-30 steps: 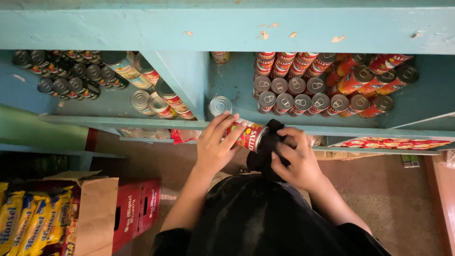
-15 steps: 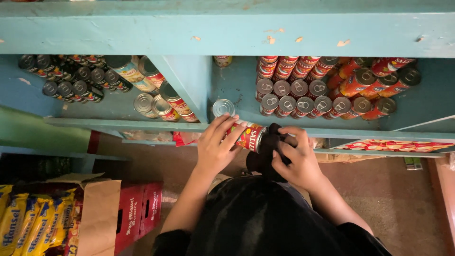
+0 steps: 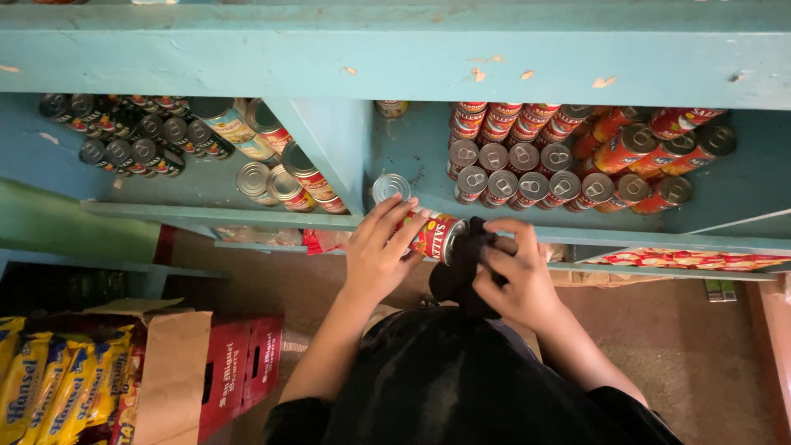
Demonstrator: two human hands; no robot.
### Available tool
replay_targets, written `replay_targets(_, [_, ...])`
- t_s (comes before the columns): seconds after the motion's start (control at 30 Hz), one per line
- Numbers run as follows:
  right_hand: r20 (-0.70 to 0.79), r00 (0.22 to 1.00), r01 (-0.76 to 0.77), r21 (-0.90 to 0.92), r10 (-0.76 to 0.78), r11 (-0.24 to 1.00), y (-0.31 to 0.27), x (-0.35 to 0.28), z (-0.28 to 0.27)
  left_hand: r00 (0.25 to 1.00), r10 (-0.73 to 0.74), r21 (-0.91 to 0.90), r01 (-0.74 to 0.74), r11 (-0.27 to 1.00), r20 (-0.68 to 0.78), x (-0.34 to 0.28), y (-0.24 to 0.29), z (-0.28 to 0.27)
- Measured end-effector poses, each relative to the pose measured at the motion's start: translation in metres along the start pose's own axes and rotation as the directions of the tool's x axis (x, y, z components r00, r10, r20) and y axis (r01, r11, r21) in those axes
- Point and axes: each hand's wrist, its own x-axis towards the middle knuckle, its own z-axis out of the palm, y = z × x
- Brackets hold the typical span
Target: Wiping canned sardines with a cloth and organizing them on grocery shelves.
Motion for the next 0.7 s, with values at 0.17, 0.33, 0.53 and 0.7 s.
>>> replay_targets(0.17, [0.041, 0.998, -0.036, -0.145, 0.043, 0.989, -0.003, 0.002, -0.008, 0.999, -0.029, 0.003, 0.029, 1.0, 0.037, -0.005, -0.002, 0.004])
replay_targets(0.33, [0.032, 0.994, -0.095, -0.153, 0.101, 0.984, 0.002, -0.001, -0.006, 0.998, -0.033, 0.035, 0.031, 0.999, 0.053, -0.007, 0.003, 0.006])
replay_targets(0.53, [0.037, 0.998, -0.039, -0.103, 0.043, 0.994, 0.005, -0.004, -0.011, 0.996, -0.061, 0.045, 0.058, 0.997, 0.066, -0.014, 0.009, 0.01])
replay_targets(0.7, [0.029, 0.999, -0.029, -0.118, 0.033, 0.993, 0.008, -0.012, -0.009, 0.995, -0.06, 0.012, 0.059, 0.998, 0.081, -0.011, 0.013, 0.006])
